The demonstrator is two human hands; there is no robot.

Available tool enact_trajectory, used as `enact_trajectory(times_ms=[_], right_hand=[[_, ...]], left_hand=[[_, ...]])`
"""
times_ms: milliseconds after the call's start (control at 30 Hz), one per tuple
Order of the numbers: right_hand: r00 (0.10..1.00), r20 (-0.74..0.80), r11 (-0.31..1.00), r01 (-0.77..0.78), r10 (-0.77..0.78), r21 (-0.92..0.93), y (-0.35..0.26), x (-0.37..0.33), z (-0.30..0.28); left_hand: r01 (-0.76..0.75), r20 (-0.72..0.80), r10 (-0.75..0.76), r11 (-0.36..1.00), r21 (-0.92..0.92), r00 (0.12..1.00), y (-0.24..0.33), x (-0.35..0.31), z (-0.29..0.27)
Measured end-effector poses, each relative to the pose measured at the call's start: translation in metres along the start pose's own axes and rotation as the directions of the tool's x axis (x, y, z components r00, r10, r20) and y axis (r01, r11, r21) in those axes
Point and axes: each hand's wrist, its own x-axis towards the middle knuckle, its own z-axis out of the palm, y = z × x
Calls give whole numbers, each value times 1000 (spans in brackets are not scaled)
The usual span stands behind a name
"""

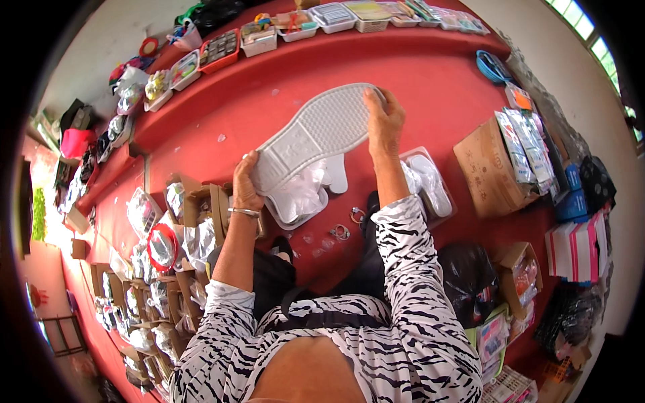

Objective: The person inspects a pair of white slippers, turning them over to check the soles and upper surfaces. They then place the slippers into a clear plastic bag, seal it, and secure the package with a rubber band. The person repeats this process for a second pair of slippers, placing the finished packages into a plastic tray.

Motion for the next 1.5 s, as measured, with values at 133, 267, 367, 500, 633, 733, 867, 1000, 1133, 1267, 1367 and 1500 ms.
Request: enact_trajectory(times_ms=[133,267,367,500,633,733,867,1000,1133,1267,1367,1500], right_hand=[[997,-64,984,-34,46,174,3,-1,4],[995,-100,990,23,-10,137,6,4,2],[992,-126,992,41,-26,121,3,4,0],[991,-125,992,62,-48,112,10,9,-3],[991,-122,996,67,-60,58,9,6,-1],[993,-105,998,61,-57,33,8,5,-2],[992,-122,996,37,-27,78,10,7,-2],[968,-134,949,-172,213,264,10,7,0],[862,33,732,-449,506,513,15,-7,10],[700,319,545,-704,639,456,57,-42,35],[656,411,541,-755,633,372,57,-64,55],[743,270,634,-666,613,394,64,-46,51]], left_hand=[[-26,-18,26,1000,-2,999,-7,2,-11],[33,-31,-36,993,-113,999,-11,0,-10],[69,-14,-73,983,-169,997,3,-18,14],[79,128,-72,996,-45,989,9,-23,10],[14,220,-36,995,101,975,12,-26,7],[98,244,-115,992,79,963,16,-26,7],[138,256,-146,989,52,955,15,-26,7],[117,218,-114,993,-1,969,11,-23,8],[75,152,-68,996,-40,986,11,-19,9],[41,92,-34,997,-69,995,7,-9,8],[2,12,-3,999,48,1000,6,-6,10],[-61,53,64,996,-59,997,13,5,2]])
